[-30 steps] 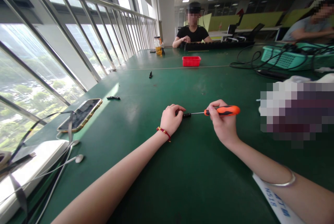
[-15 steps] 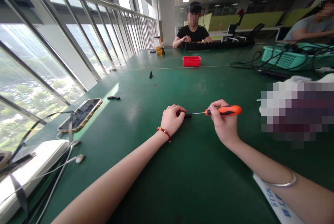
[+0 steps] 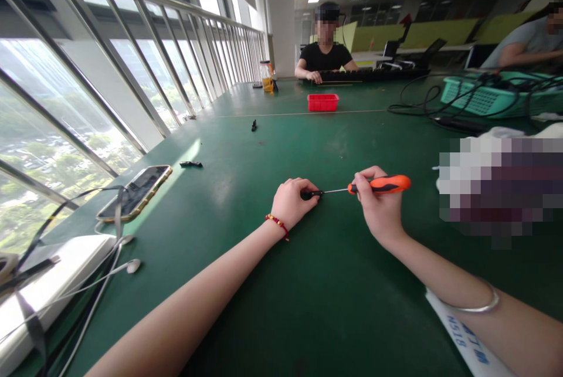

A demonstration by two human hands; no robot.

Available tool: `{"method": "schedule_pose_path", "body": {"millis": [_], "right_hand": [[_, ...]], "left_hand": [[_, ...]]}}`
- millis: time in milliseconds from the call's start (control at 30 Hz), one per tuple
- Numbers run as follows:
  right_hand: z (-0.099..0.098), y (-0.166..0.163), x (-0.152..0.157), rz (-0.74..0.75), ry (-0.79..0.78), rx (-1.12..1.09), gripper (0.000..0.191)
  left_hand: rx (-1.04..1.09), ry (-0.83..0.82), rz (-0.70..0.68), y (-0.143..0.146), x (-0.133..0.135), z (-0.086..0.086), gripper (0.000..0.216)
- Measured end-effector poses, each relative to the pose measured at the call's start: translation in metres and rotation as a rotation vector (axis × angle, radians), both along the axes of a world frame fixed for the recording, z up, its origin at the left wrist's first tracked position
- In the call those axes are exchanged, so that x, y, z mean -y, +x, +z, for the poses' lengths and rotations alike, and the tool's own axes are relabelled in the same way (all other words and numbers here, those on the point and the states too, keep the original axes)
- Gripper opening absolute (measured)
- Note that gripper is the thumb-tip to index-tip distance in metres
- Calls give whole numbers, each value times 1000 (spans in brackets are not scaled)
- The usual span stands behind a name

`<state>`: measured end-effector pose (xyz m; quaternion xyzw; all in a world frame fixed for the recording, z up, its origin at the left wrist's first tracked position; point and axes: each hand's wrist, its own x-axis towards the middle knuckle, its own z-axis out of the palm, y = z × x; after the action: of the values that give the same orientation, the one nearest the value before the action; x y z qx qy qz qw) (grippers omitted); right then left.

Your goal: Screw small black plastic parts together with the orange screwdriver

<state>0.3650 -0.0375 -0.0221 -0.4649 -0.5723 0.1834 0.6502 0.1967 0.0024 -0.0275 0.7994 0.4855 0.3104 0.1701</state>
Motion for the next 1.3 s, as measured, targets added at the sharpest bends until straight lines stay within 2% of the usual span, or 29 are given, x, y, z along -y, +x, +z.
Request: {"method": "schedule_pose_path", "body": {"millis": [133, 300, 467, 567, 733, 900, 1000, 1100, 1200, 1300], "right_hand": [[2, -1, -1, 6, -8, -33, 15], [-1, 1, -5, 28, 62, -33, 30], [0, 2, -3, 8, 6, -12, 14], [3, 1, 0, -25, 13, 37, 12], [2, -1, -1, 29, 58, 5, 28], [6, 0, 0, -4, 13, 39, 12], [8, 0, 1, 11, -16, 74, 12], [6, 0, 0, 72, 13, 29, 23], [3, 0, -3, 61, 67, 5, 32], [4, 0, -1, 25, 58, 55, 22]], "left_hand": [[74, -48, -27, 0, 0, 0, 11], [95, -46, -21, 0, 0, 0, 11], [98, -39, -23, 0, 0, -1, 11], [107, -40, -27, 0, 0, -2, 12], [103, -37, -23, 0, -1, -2, 11], [97, -41, -15, 1, -1, -2, 10], [93, -36, -16, 1, -1, -3, 10], [93, -32, -15, 1, -1, -3, 10], [91, -31, -18, 1, 0, -2, 10], [95, -33, -19, 1, 0, -2, 10]]}}
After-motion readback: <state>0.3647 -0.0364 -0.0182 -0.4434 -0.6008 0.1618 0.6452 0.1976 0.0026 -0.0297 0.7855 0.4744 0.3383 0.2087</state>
